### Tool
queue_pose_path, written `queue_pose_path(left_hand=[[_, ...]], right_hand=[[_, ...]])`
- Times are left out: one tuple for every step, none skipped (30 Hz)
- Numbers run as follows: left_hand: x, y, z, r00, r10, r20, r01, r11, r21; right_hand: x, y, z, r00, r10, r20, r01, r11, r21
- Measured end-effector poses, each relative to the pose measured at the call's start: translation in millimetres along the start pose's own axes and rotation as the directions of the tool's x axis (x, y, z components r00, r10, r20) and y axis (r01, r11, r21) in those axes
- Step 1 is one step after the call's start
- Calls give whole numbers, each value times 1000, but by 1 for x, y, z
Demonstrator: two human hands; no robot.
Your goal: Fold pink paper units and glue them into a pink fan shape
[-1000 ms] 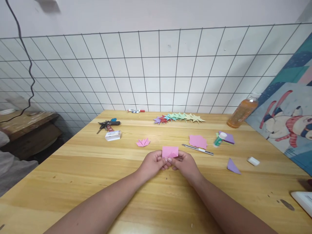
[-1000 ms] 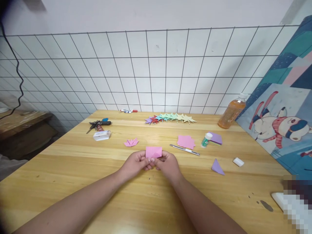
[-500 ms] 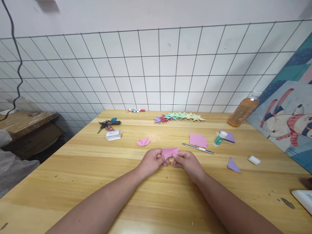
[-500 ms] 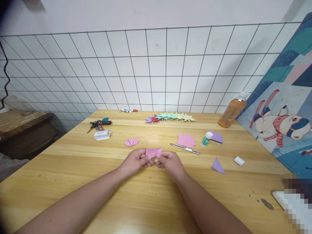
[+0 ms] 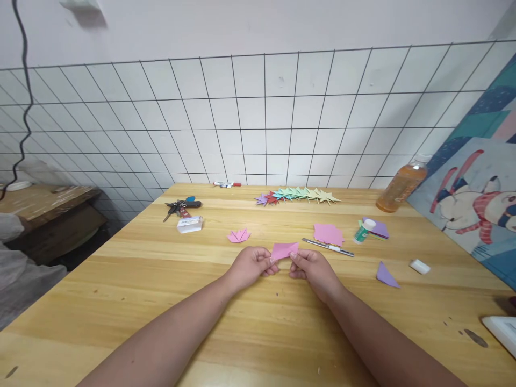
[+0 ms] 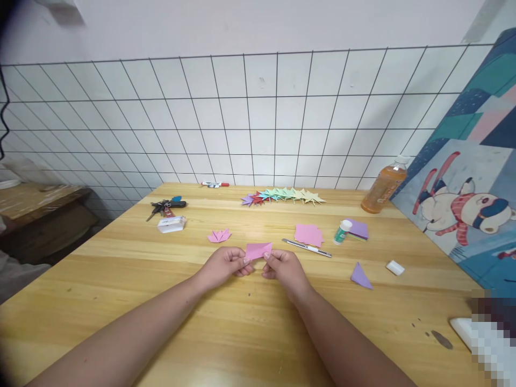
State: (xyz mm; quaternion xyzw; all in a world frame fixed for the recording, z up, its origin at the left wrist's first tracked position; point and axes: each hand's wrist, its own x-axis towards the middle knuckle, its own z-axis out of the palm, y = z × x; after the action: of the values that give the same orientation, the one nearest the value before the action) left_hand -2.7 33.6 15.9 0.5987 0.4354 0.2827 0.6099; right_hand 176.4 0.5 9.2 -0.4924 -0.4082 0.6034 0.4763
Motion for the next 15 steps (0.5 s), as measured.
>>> queue_pose_path(left_hand=[[0,0,0,1000,-7,-6,7,1000,11],[0,0,0,1000,-12,-10,12,1000,28],[0,-1,0,1000,-13,-13,14,999,51],[-1,-1,0,1000,-11,-12,12,997,74],[-1,-1,0,1000,-7,-7,8,995,95],[-2,-1,0,1000,-3,3,3,994,111],[-3,0,-1,1000,-1,18,-1,993,121],[-3,0,-1,999,0,36,-5,992,125],[-3,0,-2,998,0,55,-7,992,123],[-3,0,-3,997,-2,72,-7,993,117],[-3,1,-3,996,-4,85,-5,994,109],[-3,1,-4,996,-7,93,-2,995,99],[-2,1,-4,995,-10,95,2,996,87],[-2,1,-5,995,-15,94,7,997,77],[-1,1,-5,996,-18,92,12,998,68]], right_hand=[[-1,-1,0,1000,-5,3,5,1000,-5],[-2,-2,1,1000,-16,17,16,1000,-15],[-3,-3,2,999,-30,31,31,999,-31],[-4,-5,2,998,-45,41,47,998,-50],[-5,-6,3,997,-58,46,62,995,-72],[-6,-7,4,997,-68,43,72,993,-97],[-7,-8,4,997,-73,34,76,990,-121],[-7,-8,5,997,-72,21,75,987,-143],[-7,-8,5,997,-71,5,71,985,-158],[-6,-8,6,997,-71,-9,69,984,-165],[-5,-7,6,997,-73,-26,68,984,-164],[-4,-7,6,996,-77,-43,69,985,-158],[-3,-6,5,995,-81,-56,71,986,-150],[-2,-5,5,994,-83,-66,73,987,-146],[-2,-4,5,994,-84,-74,72,987,-145]])
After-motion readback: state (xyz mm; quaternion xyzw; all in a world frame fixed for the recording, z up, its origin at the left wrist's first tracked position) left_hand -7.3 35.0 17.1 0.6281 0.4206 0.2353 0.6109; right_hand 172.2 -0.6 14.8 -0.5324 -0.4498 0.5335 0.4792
